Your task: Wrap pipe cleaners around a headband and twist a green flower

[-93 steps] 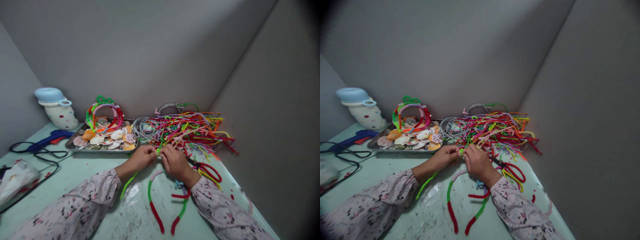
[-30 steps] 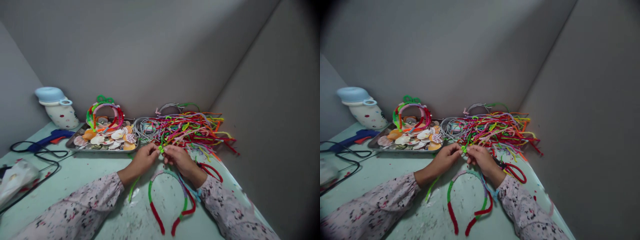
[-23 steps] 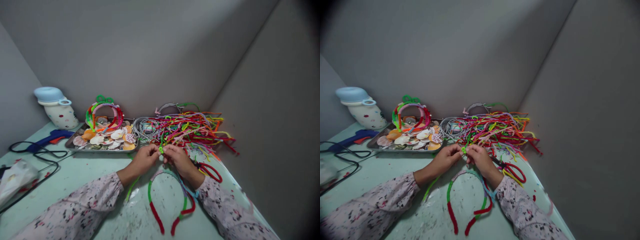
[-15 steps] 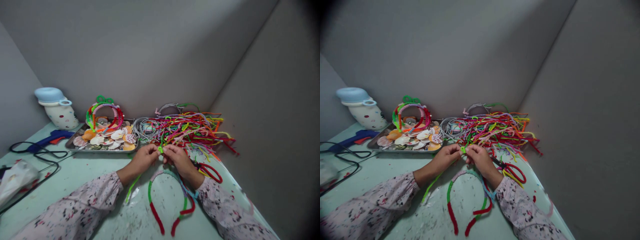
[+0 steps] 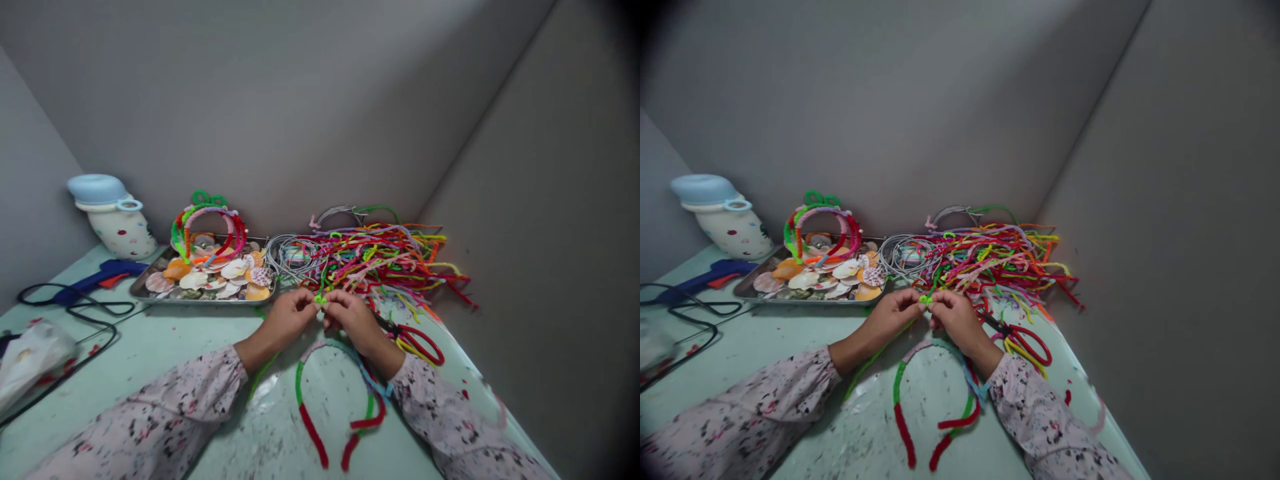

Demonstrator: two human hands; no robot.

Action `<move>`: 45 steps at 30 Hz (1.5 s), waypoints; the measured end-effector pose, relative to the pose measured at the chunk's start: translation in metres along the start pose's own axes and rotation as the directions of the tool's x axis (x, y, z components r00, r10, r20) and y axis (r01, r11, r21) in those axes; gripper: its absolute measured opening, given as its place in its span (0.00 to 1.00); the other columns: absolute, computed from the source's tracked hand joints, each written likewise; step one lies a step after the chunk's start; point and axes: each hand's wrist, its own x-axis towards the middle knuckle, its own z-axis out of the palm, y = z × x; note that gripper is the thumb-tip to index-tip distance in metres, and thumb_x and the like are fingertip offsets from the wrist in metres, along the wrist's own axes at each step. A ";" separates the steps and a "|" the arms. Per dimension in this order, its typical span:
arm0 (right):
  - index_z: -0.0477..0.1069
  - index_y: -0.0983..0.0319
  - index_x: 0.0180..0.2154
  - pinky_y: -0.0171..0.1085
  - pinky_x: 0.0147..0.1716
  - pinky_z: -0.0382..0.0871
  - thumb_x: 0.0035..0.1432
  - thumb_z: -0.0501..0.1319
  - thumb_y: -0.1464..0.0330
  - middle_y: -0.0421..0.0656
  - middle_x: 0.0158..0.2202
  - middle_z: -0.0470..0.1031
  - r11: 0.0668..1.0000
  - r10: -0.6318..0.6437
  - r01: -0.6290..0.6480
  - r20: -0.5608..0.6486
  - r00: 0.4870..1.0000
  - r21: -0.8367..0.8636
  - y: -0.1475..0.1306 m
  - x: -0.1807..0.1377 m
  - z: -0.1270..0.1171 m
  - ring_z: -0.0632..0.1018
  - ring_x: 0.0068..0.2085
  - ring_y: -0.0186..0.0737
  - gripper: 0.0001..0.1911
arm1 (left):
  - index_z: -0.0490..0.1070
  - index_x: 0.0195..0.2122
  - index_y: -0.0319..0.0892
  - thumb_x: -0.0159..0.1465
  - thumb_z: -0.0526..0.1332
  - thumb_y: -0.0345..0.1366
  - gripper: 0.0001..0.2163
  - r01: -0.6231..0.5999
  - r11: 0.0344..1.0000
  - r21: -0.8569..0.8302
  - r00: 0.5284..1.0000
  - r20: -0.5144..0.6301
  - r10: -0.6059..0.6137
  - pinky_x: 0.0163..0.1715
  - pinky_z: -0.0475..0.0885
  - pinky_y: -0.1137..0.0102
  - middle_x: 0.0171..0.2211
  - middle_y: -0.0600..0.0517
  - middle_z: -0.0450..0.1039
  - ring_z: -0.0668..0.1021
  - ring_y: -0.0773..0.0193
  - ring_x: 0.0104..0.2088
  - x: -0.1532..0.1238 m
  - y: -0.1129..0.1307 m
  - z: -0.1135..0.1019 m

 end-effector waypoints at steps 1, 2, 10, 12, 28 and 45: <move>0.68 0.62 0.30 0.29 0.20 0.60 0.52 0.59 0.67 0.35 0.17 0.70 1.000 0.004 -0.004 -0.009 1.000 -0.011 -0.001 0.000 0.001 0.68 0.19 0.30 0.05 | 0.63 0.24 0.40 0.58 0.57 0.38 0.09 -0.022 0.999 0.044 1.000 -0.014 0.022 0.23 0.57 0.74 0.20 0.58 0.61 0.64 0.70 0.22 0.000 -0.001 0.000; 0.68 0.62 0.30 0.29 0.20 0.60 0.51 0.59 0.67 0.35 0.17 0.70 1.000 0.003 -0.003 -0.016 1.000 -0.021 -0.001 0.000 0.002 0.69 0.19 0.31 0.05 | 0.63 0.24 0.40 0.58 0.57 0.38 0.09 -0.037 0.996 0.083 0.999 -0.023 0.039 0.23 0.56 0.74 0.20 0.58 0.61 0.64 0.69 0.23 0.000 -0.001 0.000; 0.68 0.62 0.30 0.31 0.18 0.62 0.51 0.58 0.66 0.35 0.17 0.68 0.984 -0.089 0.071 -0.106 0.990 -0.162 0.006 -0.002 0.008 0.68 0.19 0.32 0.05 | 0.63 0.21 0.39 0.57 0.55 0.32 0.08 -0.064 0.986 0.151 0.994 -0.076 0.076 0.23 0.55 0.75 0.18 0.58 0.60 0.63 0.70 0.23 -0.002 -0.001 0.001; 0.68 0.62 0.30 0.31 0.19 0.62 0.52 0.58 0.67 0.35 0.18 0.68 0.971 -0.130 0.105 -0.107 0.986 -0.214 0.006 -0.003 0.008 0.68 0.20 0.32 0.04 | 0.64 0.21 0.39 0.56 0.56 0.32 0.07 -0.061 0.988 0.142 0.992 -0.097 0.075 0.23 0.54 0.75 0.19 0.58 0.59 0.62 0.70 0.23 -0.003 0.000 0.001; 0.68 0.62 0.31 0.31 0.19 0.62 0.52 0.58 0.66 0.36 0.17 0.69 0.997 -0.067 0.064 -0.134 0.989 -0.032 -0.001 -0.003 0.006 0.68 0.19 0.32 0.06 | 0.69 0.28 0.38 0.61 0.55 0.41 0.11 0.013 0.996 -0.092 1.000 0.013 -0.012 0.22 0.56 0.74 0.19 0.58 0.60 0.62 0.71 0.20 -0.001 0.000 0.000; 0.67 0.62 0.26 0.31 0.20 0.60 0.53 0.59 0.65 0.35 0.17 0.68 0.989 -0.054 0.058 0.027 0.998 -0.134 -0.001 -0.006 0.010 0.68 0.19 0.31 0.07 | 0.68 0.26 0.38 0.57 0.60 0.40 0.09 0.007 0.991 -0.137 0.991 -0.129 -0.024 0.24 0.59 0.75 0.21 0.58 0.63 0.63 0.71 0.22 0.003 -0.002 0.000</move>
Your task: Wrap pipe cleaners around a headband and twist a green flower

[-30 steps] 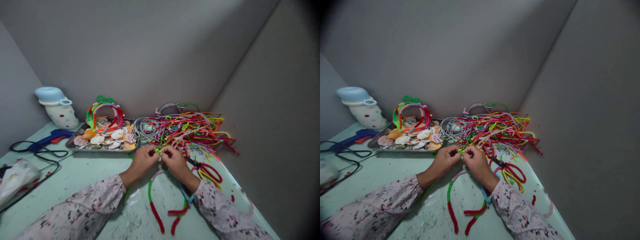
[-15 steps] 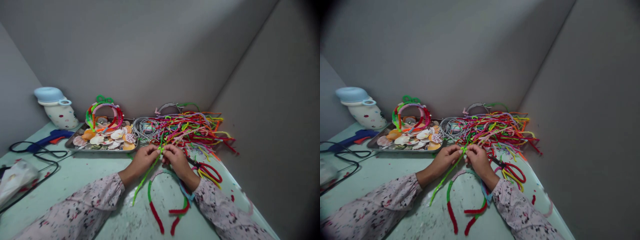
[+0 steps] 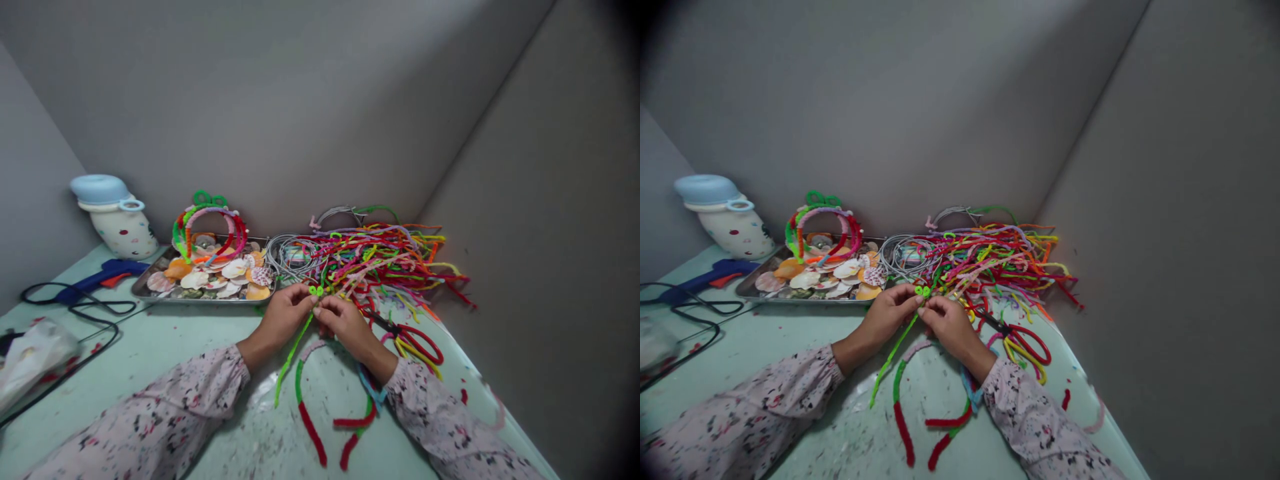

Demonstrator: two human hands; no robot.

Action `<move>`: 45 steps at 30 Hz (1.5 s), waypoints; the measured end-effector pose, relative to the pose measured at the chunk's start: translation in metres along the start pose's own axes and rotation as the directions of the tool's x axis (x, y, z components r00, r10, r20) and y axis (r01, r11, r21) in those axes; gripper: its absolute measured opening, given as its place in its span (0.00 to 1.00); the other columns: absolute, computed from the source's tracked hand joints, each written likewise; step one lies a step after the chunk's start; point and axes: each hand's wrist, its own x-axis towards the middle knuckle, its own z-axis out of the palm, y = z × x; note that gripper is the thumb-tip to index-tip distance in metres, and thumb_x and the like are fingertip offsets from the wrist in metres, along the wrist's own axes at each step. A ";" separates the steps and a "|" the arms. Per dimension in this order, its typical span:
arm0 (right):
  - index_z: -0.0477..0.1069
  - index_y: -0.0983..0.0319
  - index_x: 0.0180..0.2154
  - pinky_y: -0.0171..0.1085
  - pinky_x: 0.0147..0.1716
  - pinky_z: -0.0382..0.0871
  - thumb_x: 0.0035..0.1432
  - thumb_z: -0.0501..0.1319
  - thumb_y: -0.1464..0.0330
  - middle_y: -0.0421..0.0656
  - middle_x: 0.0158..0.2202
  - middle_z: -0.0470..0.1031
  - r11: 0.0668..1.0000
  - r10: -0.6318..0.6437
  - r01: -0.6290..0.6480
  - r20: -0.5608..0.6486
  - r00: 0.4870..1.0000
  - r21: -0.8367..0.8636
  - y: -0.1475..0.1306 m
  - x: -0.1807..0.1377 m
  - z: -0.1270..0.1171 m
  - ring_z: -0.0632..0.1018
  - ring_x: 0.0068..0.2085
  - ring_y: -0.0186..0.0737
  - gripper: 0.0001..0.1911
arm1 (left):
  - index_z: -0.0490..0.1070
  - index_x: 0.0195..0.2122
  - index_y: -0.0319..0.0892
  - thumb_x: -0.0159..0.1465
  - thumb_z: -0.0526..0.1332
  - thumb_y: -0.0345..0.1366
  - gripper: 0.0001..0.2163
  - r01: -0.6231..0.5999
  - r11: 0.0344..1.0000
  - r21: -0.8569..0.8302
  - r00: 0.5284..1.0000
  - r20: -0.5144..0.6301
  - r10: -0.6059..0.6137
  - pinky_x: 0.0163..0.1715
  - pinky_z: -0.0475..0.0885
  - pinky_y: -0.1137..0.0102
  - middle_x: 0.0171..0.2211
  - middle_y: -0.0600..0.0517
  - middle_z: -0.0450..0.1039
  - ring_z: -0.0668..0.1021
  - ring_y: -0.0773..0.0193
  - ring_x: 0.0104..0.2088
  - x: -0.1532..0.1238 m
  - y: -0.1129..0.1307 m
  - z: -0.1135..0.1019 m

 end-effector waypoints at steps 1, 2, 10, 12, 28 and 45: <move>0.67 0.62 0.26 0.31 0.20 0.59 0.53 0.59 0.66 0.35 0.17 0.68 1.000 0.004 -0.004 -0.005 1.000 -0.007 0.000 0.000 0.000 0.67 0.19 0.31 0.07 | 0.69 0.27 0.38 0.57 0.60 0.39 0.09 -0.010 1.000 0.014 1.000 -0.002 0.010 0.25 0.60 0.74 0.22 0.57 0.64 0.65 0.70 0.23 0.000 0.000 0.000; 0.67 0.62 0.26 0.30 0.20 0.59 0.53 0.58 0.66 0.35 0.17 0.68 1.000 0.011 -0.011 -0.007 1.000 -0.009 0.001 0.000 0.000 0.67 0.19 0.31 0.07 | 0.69 0.28 0.38 0.57 0.60 0.39 0.08 -0.016 0.999 0.029 1.000 -0.003 0.016 0.26 0.61 0.74 0.23 0.56 0.65 0.66 0.70 0.24 0.000 0.001 0.000; 0.68 0.62 0.28 0.30 0.19 0.59 0.53 0.57 0.68 0.35 0.17 0.69 0.999 0.030 -0.030 0.022 0.999 0.022 0.004 0.001 0.001 0.67 0.18 0.30 0.05 | 0.69 0.27 0.37 0.56 0.61 0.37 0.07 -0.007 0.999 0.033 1.000 0.014 0.006 0.27 0.61 0.74 0.23 0.56 0.65 0.67 0.70 0.25 -0.002 0.004 0.000; 0.67 0.62 0.26 0.30 0.19 0.60 0.52 0.56 0.69 0.35 0.16 0.69 1.000 0.023 -0.023 0.005 1.000 0.015 0.006 0.002 0.001 0.67 0.18 0.31 0.04 | 0.68 0.27 0.38 0.56 0.61 0.37 0.07 -0.004 0.999 0.033 1.000 0.023 0.003 0.25 0.60 0.74 0.22 0.57 0.64 0.65 0.70 0.24 -0.002 0.003 0.000; 0.65 0.61 0.24 0.30 0.19 0.59 0.52 0.52 0.71 0.36 0.16 0.68 0.997 0.030 -0.035 0.076 0.997 0.063 0.011 0.002 -0.002 0.68 0.19 0.32 0.07 | 0.69 0.32 0.38 0.59 0.59 0.39 0.09 -0.015 1.000 -0.008 0.992 0.127 0.016 0.24 0.61 0.74 0.21 0.57 0.64 0.66 0.70 0.22 -0.001 -0.003 -0.002; 0.68 0.63 0.28 0.30 0.18 0.59 0.54 0.54 0.67 0.38 0.17 0.69 0.968 0.065 -0.100 0.158 0.985 0.230 0.015 0.004 -0.005 0.67 0.18 0.32 0.07 | 0.67 0.26 0.39 0.56 0.58 0.40 0.09 0.006 0.997 0.078 0.999 0.041 -0.009 0.22 0.58 0.74 0.18 0.58 0.61 0.64 0.70 0.20 0.001 -0.001 -0.003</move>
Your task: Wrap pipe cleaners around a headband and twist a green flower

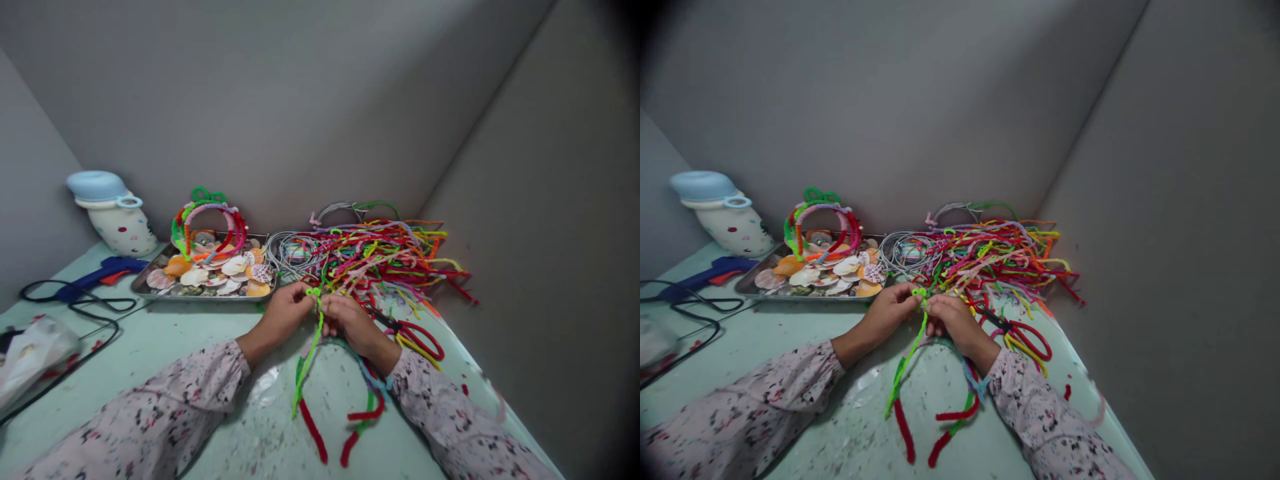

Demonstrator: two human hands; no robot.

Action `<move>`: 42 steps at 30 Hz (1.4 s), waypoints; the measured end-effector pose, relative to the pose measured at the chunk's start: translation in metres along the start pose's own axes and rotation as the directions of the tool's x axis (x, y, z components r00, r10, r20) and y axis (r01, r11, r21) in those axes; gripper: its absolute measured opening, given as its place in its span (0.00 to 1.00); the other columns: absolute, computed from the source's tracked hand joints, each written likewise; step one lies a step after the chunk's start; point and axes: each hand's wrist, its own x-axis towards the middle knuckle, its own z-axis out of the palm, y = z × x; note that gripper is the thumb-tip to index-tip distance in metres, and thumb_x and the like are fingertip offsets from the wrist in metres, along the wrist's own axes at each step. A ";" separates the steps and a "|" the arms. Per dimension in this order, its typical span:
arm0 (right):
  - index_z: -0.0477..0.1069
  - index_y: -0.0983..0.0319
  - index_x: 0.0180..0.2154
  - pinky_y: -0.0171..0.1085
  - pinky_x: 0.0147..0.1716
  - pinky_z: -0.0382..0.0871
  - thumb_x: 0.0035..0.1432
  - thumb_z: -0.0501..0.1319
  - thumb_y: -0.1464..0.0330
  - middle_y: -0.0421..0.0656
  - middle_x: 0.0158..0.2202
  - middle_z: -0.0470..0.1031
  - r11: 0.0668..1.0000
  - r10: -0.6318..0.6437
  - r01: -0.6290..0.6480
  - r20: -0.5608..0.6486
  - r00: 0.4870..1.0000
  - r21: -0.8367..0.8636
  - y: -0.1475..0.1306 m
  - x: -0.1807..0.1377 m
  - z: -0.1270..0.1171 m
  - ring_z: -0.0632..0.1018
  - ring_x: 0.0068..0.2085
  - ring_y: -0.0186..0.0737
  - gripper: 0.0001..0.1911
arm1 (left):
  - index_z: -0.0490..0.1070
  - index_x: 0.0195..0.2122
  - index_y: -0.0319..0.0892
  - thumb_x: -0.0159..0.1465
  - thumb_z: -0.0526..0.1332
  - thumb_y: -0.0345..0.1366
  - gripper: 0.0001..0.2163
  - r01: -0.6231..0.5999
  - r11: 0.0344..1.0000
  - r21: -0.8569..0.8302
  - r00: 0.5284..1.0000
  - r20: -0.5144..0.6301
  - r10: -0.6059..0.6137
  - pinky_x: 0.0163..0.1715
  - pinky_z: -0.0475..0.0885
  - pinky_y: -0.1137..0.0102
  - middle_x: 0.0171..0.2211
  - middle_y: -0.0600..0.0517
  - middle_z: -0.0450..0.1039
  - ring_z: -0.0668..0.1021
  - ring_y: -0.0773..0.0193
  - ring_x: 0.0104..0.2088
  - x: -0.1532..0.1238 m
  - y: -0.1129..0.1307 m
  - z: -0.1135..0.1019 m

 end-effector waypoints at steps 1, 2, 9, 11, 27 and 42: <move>0.68 0.62 0.28 0.30 0.18 0.59 0.54 0.54 0.67 0.37 0.17 0.69 1.000 -0.016 0.016 -0.010 1.000 -0.002 0.000 0.000 0.000 0.67 0.18 0.31 0.07 | 0.66 0.25 0.39 0.56 0.58 0.40 0.09 0.016 1.000 -0.025 1.000 -0.003 -0.016 0.22 0.58 0.74 0.18 0.58 0.62 0.64 0.70 0.20 0.001 -0.001 -0.001; 0.68 0.62 0.29 0.30 0.19 0.60 0.55 0.55 0.67 0.37 0.18 0.68 0.999 -0.048 0.047 -0.035 0.998 -0.017 0.000 -0.001 0.001 0.67 0.19 0.31 0.07 | 0.66 0.24 0.40 0.56 0.58 0.40 0.09 0.037 0.998 -0.051 0.999 -0.008 -0.038 0.21 0.58 0.74 0.17 0.58 0.61 0.64 0.70 0.19 0.001 -0.001 -0.001; 0.71 0.59 0.36 0.35 0.34 0.66 0.54 0.57 0.73 0.42 0.34 0.71 0.762 -0.513 0.368 -0.151 0.845 -0.533 -0.004 -0.009 0.007 0.72 0.34 0.37 0.07 | 0.62 0.21 0.40 0.56 0.57 0.37 0.10 0.097 0.964 -0.248 0.995 0.033 -0.091 0.19 0.55 0.74 0.16 0.57 0.61 0.62 0.72 0.18 0.003 -0.007 -0.005; 0.72 0.59 0.36 0.37 0.38 0.66 0.55 0.56 0.74 0.43 0.35 0.71 0.667 -0.574 0.409 -0.080 0.815 -0.623 -0.005 -0.010 0.007 0.72 0.37 0.39 0.09 | 0.62 0.21 0.40 0.56 0.57 0.37 0.09 0.106 0.958 -0.266 0.994 0.047 -0.097 0.19 0.55 0.74 0.16 0.57 0.60 0.61 0.72 0.18 0.002 -0.008 -0.005; 0.71 0.58 0.38 0.39 0.40 0.67 0.59 0.59 0.71 0.43 0.36 0.72 0.500 -0.626 0.538 0.147 0.766 -0.679 0.000 -0.005 -0.006 0.73 0.39 0.39 0.06 | 0.65 0.22 0.39 0.54 0.58 0.34 0.06 0.121 0.970 -0.212 0.992 0.068 -0.109 0.21 0.55 0.75 0.18 0.59 0.60 0.61 0.73 0.19 0.003 -0.004 -0.004; 0.68 0.60 0.35 0.35 0.33 0.64 0.56 0.58 0.73 0.41 0.30 0.70 0.510 -0.585 0.487 0.129 0.801 -0.709 -0.005 -0.009 -0.003 0.71 0.31 0.37 0.03 | 0.70 0.25 0.37 0.53 0.61 0.38 0.08 0.033 0.990 -0.140 0.999 0.033 -0.029 0.25 0.60 0.75 0.22 0.57 0.66 0.66 0.71 0.23 0.005 -0.007 -0.001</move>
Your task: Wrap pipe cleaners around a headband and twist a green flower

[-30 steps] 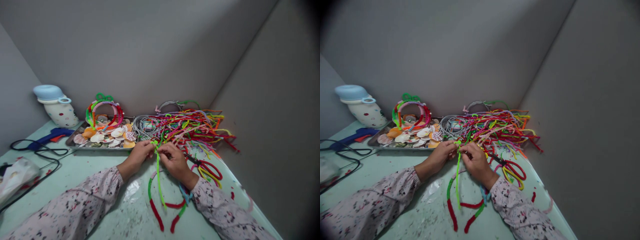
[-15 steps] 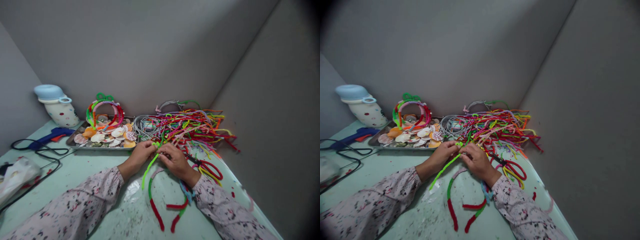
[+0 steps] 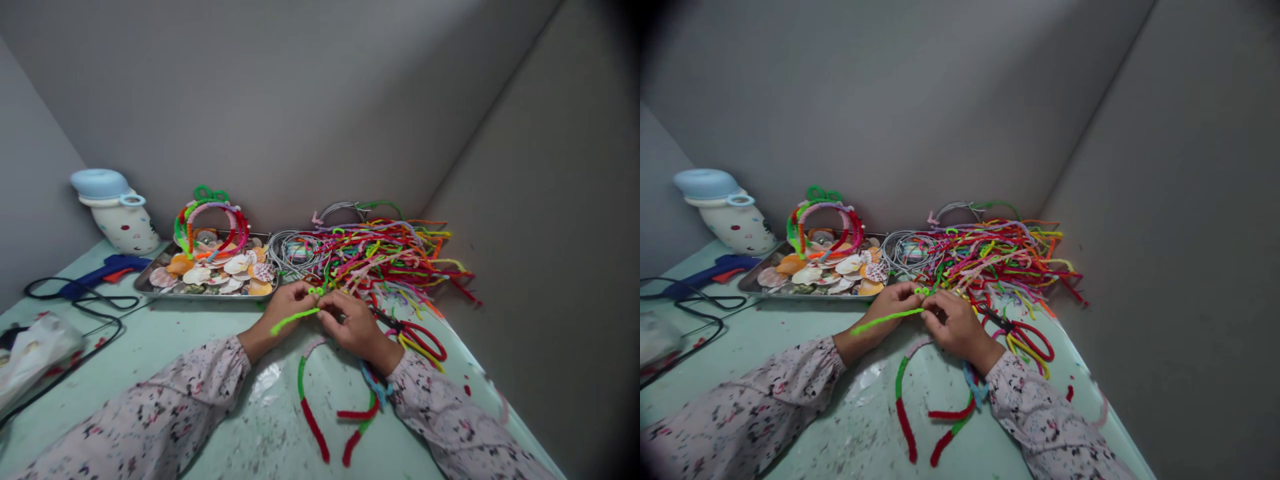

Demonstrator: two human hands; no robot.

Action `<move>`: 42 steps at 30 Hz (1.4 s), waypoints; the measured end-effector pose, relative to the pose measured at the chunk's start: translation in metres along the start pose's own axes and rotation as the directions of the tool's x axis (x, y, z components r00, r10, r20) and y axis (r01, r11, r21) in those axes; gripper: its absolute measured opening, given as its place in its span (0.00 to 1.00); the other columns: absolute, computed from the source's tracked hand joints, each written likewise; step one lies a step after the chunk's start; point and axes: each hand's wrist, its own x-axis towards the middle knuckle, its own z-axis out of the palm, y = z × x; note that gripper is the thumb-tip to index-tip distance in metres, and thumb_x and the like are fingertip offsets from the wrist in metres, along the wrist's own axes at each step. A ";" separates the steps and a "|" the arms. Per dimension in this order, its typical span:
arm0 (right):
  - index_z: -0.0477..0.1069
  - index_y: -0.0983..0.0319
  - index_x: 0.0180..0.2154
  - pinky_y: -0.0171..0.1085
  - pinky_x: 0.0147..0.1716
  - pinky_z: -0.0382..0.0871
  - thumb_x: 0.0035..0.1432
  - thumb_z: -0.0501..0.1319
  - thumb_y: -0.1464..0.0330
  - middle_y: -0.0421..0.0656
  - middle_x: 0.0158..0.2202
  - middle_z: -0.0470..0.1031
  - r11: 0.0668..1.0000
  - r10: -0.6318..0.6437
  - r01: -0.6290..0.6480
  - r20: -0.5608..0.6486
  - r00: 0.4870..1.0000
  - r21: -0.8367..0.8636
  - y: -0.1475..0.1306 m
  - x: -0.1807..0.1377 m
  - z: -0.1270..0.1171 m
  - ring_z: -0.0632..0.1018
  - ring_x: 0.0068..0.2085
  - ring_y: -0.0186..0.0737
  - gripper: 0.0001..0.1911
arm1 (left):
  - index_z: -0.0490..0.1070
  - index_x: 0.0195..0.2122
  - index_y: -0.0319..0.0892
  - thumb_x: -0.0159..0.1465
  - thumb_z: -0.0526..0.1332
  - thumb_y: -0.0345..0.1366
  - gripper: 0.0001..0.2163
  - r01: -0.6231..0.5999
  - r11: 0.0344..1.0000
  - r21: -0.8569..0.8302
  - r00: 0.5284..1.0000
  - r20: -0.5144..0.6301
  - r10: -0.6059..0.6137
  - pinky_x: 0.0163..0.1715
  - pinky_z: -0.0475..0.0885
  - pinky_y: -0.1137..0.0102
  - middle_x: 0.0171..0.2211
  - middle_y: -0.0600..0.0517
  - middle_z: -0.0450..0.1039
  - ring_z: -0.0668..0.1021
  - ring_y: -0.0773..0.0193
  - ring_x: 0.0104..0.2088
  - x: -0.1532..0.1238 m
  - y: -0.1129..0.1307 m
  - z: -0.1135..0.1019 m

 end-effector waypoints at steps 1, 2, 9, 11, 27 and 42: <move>0.68 0.60 0.35 0.35 0.33 0.64 0.57 0.58 0.71 0.41 0.30 0.71 1.000 -0.002 0.002 0.010 1.000 0.024 0.000 0.000 0.000 0.71 0.32 0.37 0.02 | 0.69 0.25 0.37 0.53 0.61 0.38 0.08 0.008 1.000 -0.019 1.000 0.009 -0.008 0.23 0.60 0.75 0.21 0.57 0.65 0.65 0.71 0.22 0.000 0.000 0.000; 0.69 0.60 0.35 0.35 0.34 0.64 0.58 0.58 0.70 0.41 0.31 0.71 0.999 -0.002 0.001 0.016 1.000 0.047 0.000 0.000 -0.001 0.72 0.33 0.37 0.02 | 0.69 0.25 0.37 0.53 0.61 0.38 0.08 0.014 0.999 -0.033 1.000 0.016 -0.014 0.22 0.59 0.75 0.20 0.57 0.64 0.65 0.72 0.21 0.000 -0.001 0.001; 0.71 0.61 0.33 0.36 0.35 0.64 0.59 0.58 0.71 0.42 0.31 0.72 0.993 0.073 -0.072 -0.001 0.997 0.089 0.001 0.003 -0.008 0.72 0.34 0.37 0.04 | 0.69 0.26 0.37 0.54 0.63 0.38 0.09 0.034 0.996 -0.080 0.998 0.053 -0.030 0.19 0.56 0.76 0.18 0.58 0.62 0.62 0.73 0.18 -0.002 0.003 0.001; 0.71 0.61 0.32 0.35 0.33 0.64 0.58 0.58 0.71 0.41 0.30 0.72 0.987 0.115 -0.114 0.003 0.993 0.109 0.003 0.004 -0.008 0.72 0.32 0.36 0.03 | 0.69 0.26 0.37 0.53 0.62 0.35 0.06 0.021 0.998 -0.056 0.997 0.078 -0.016 0.20 0.57 0.76 0.19 0.58 0.63 0.63 0.73 0.19 -0.003 0.005 0.001; 0.67 0.61 0.29 0.33 0.29 0.67 0.53 0.57 0.73 0.37 0.25 0.71 0.849 0.328 -0.330 0.078 0.941 0.413 0.005 0.007 -0.005 0.74 0.28 0.34 0.02 | 0.69 0.23 0.38 0.56 0.58 0.34 0.07 0.043 0.998 0.035 0.995 0.088 -0.045 0.20 0.57 0.74 0.17 0.57 0.64 0.64 0.71 0.18 -0.005 0.005 0.001; 0.67 0.61 0.30 0.34 0.29 0.65 0.52 0.58 0.72 0.38 0.27 0.71 0.940 0.252 -0.243 -0.006 0.968 0.241 0.000 0.007 -0.006 0.72 0.28 0.35 0.01 | 0.65 0.21 0.39 0.55 0.58 0.34 0.07 0.064 0.998 -0.028 0.996 0.069 -0.062 0.21 0.57 0.73 0.17 0.57 0.64 0.64 0.71 0.19 -0.006 0.003 0.000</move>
